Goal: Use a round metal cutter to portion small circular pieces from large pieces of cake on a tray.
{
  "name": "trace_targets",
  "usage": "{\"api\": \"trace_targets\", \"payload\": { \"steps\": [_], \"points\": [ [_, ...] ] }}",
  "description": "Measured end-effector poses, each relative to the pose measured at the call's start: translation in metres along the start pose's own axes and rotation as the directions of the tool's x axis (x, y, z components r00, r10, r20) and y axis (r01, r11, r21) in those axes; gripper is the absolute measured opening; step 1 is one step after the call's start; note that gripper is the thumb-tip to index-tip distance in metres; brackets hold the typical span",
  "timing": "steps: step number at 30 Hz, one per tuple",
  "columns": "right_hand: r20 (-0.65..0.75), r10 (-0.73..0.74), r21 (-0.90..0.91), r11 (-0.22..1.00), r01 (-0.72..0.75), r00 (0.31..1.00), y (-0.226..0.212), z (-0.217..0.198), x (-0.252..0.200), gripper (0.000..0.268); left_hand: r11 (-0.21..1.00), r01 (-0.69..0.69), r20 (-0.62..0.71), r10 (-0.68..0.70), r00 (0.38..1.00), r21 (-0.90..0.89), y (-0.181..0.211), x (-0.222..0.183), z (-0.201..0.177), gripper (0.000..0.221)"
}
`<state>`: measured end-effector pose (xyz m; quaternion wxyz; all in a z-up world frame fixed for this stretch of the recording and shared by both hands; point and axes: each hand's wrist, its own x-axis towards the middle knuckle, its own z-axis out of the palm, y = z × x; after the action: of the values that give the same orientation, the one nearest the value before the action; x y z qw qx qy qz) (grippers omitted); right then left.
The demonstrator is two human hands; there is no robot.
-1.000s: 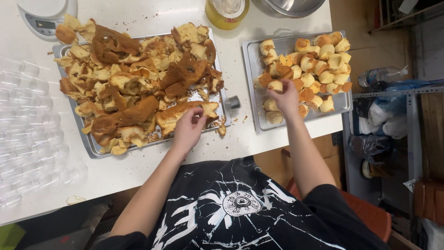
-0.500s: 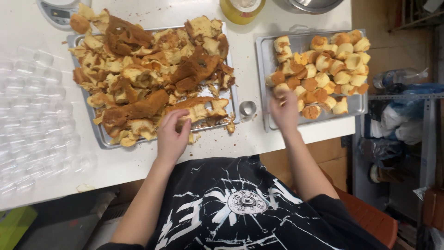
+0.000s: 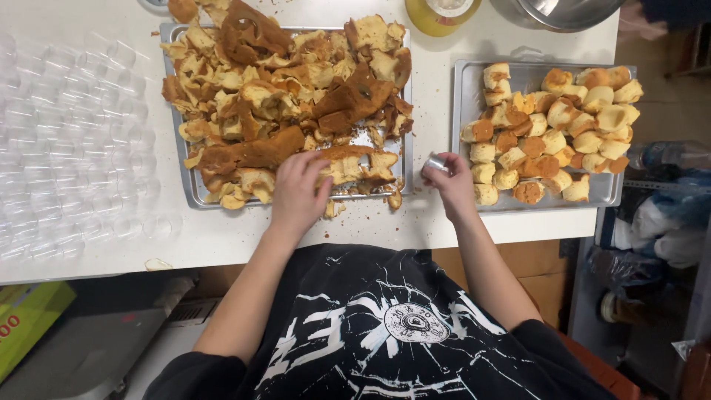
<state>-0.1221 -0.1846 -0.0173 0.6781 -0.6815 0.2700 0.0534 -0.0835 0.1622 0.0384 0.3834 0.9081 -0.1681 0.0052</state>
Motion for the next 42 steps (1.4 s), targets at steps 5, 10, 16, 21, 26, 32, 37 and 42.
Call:
{"api": "trace_targets", "payload": {
  "steps": [5,10,16,21,26,32,37,42],
  "points": [
    [0.044,-0.015,0.105,0.994,0.01,0.999,-0.017,0.021,0.006,0.045,0.953,-0.182,0.238,0.123,0.963,0.244,0.025,0.02,0.048,0.035],
    [0.039,-0.009,0.086,0.996,0.006,0.999,-0.051,0.029,-0.005,0.053,0.875,-0.273,0.388,0.108,0.915,0.401,0.036,0.033,0.07,0.033],
    [0.116,0.108,0.309,0.941,-0.139,0.987,-0.046,0.02,-0.022,0.047,0.96,-0.202,0.52,0.074,0.851,0.194,0.049,0.024,0.09,0.048],
    [0.15,0.087,0.341,0.93,-0.134,0.985,-0.027,0.03,-0.022,0.052,0.952,-0.302,0.397,0.259,0.88,0.05,0.034,0.009,0.085,0.072],
    [0.291,-0.032,0.02,0.999,0.027,0.956,-0.051,0.081,-0.036,0.06,0.989,-0.144,0.123,0.138,0.983,0.036,0.011,0.005,0.007,0.039],
    [0.47,-0.28,-0.501,0.696,0.514,0.837,-0.078,0.142,-0.034,0.062,0.985,-0.046,0.033,0.041,0.999,0.167,-0.007,0.016,-0.02,0.046],
    [0.56,-0.287,-0.554,0.568,0.609,0.777,-0.07,0.153,-0.025,0.061,0.984,0.006,0.136,-0.03,0.99,0.178,-0.018,0.014,-0.012,0.041],
    [0.582,-0.278,-0.612,0.469,0.636,0.764,-0.066,0.15,-0.019,0.064,0.997,-0.024,0.091,0.018,0.996,0.071,-0.021,0.011,-0.012,0.043]
  ]
}}
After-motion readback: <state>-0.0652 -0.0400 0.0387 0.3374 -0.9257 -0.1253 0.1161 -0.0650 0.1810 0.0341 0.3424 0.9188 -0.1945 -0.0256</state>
